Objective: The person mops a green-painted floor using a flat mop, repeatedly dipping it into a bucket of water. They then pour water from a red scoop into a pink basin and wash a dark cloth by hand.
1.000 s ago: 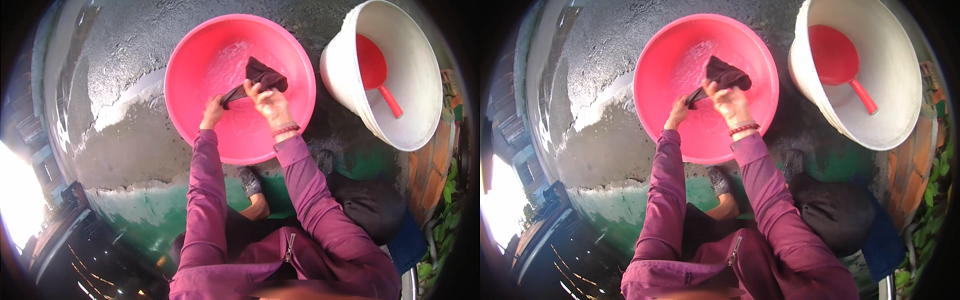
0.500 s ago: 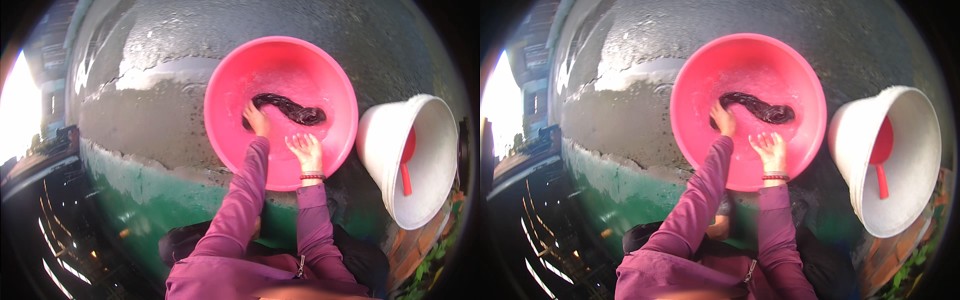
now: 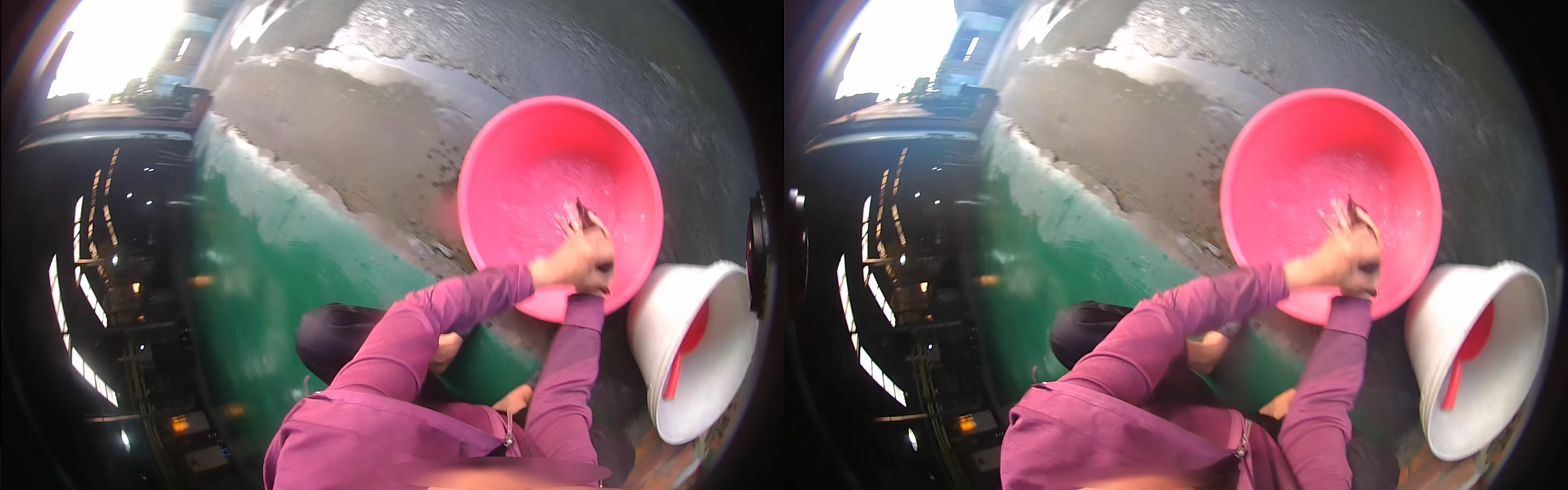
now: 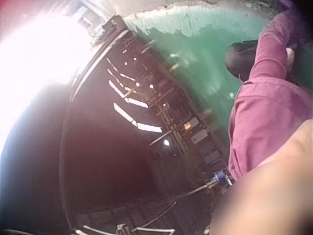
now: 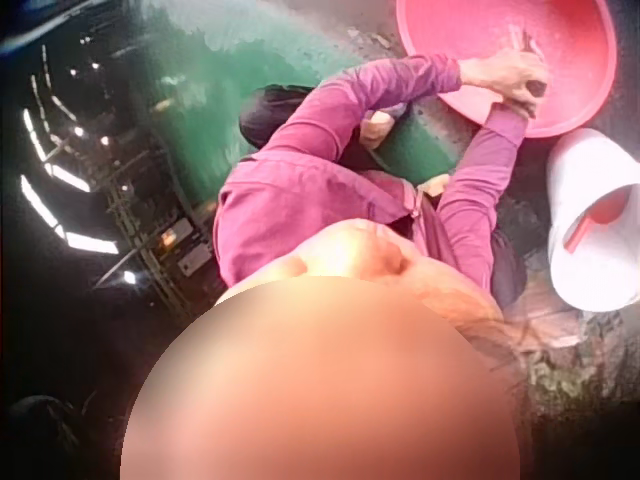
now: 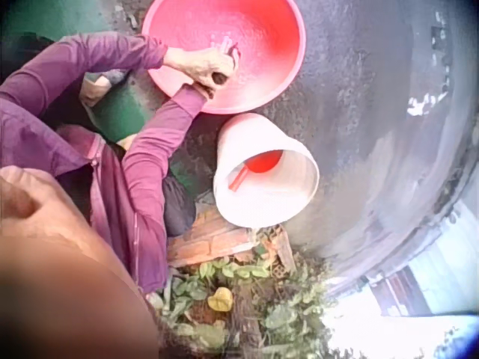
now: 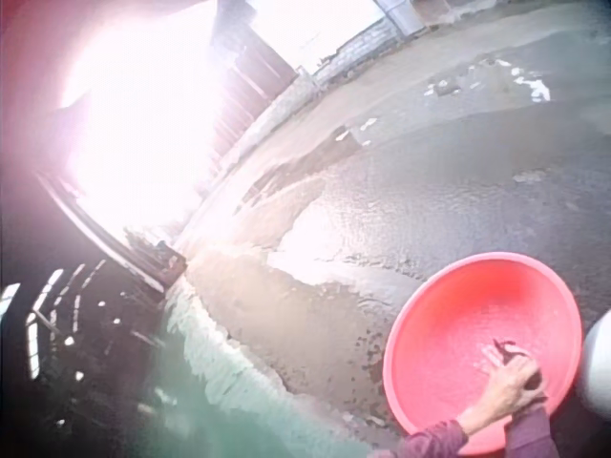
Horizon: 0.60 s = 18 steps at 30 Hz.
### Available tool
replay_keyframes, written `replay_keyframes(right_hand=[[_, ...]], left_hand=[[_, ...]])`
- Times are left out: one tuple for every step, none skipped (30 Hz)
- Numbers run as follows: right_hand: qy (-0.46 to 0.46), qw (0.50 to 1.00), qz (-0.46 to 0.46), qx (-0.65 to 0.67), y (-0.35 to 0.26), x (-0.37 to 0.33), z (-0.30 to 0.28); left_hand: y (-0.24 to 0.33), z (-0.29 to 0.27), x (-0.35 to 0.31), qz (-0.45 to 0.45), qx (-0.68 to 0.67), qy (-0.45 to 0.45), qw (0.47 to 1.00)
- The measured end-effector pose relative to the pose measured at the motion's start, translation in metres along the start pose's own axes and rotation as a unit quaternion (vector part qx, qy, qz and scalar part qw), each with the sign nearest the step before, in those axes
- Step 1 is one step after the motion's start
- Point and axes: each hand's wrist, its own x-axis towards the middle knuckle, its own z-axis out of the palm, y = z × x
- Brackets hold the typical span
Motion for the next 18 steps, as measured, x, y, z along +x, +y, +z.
replay_keyframes(right_hand=[[0.040, 0.976, 0.010, -0.213, 0.002, 0.003, 0.015], [0.066, 0.929, 0.019, -0.364, -0.001, -0.001, 0.027], [0.076, 0.885, 0.044, -0.458, -0.004, -0.003, 0.038], [0.142, 0.948, 0.095, -0.267, -0.007, 0.001, 0.046], [0.201, 0.974, 0.080, -0.064, -0.012, 0.003, 0.051], [0.224, 0.951, 0.115, 0.178, -0.019, 0.006, 0.052], [0.258, 0.942, 0.134, 0.167, -0.027, 0.006, 0.050], [0.287, 0.934, 0.141, 0.161, -0.035, 0.009, 0.045], [0.140, 0.988, 0.061, 0.007, -0.041, 0.007, 0.039], [0.153, 0.948, 0.074, 0.269, -0.044, 0.006, 0.031], [0.141, 0.835, 0.088, 0.524, -0.046, 0.002, 0.025], [0.120, 0.677, 0.082, 0.721, -0.046, 0.000, 0.018], [0.097, 0.479, 0.066, 0.870, -0.043, -0.005, 0.015], [0.064, 0.249, 0.047, 0.965, -0.040, -0.008, 0.013], [0.035, -0.003, 0.069, 0.997, -0.036, -0.011, 0.015], [-0.002, -0.117, 0.093, 0.989, -0.033, -0.012, 0.017], [-0.063, -0.400, 0.072, 0.912, -0.029, -0.010, 0.023], [-0.126, -0.647, 0.050, 0.750, -0.028, -0.007, 0.030]], left_hand=[[-0.018, -0.011, 0.019, 0.006, -0.048, -0.031, 0.998], [-0.030, -0.017, 0.032, 0.003, -0.081, -0.096, 0.992], [-0.032, -0.016, 0.053, 0.065, 0.303, -0.031, 0.950], [-0.037, -0.020, 0.059, -0.097, 0.005, 0.047, 0.994], [-0.037, -0.023, 0.065, -0.192, -0.261, 0.169, 0.931], [-0.032, -0.026, 0.066, -0.156, -0.180, 0.166, 0.957], [-0.020, -0.028, 0.056, -0.073, -0.221, 0.124, 0.965], [0.004, -0.031, 0.032, -0.026, -0.269, 0.058, 0.961], [0.031, -0.033, 0.011, -0.045, -0.312, -0.017, 0.949], [0.046, -0.035, -0.004, 0.009, -0.210, -0.056, 0.976], [0.051, -0.036, -0.007, 0.089, -0.179, -0.036, 0.979], [0.054, -0.035, -0.010, 0.169, -0.148, -0.010, 0.974], [0.051, -0.035, -0.008, 0.224, -0.147, -0.044, 0.962], [0.043, -0.034, -0.001, 0.266, -0.181, -0.046, 0.946], [0.031, -0.032, 0.010, 0.280, -0.202, -0.101, 0.933], [0.021, -0.030, 0.017, 0.332, -0.189, -0.126, 0.916], [0.015, -0.026, 0.023, 0.342, -0.167, -0.137, 0.914], [0.011, -0.023, 0.029, 0.341, -0.157, -0.139, 0.916]])
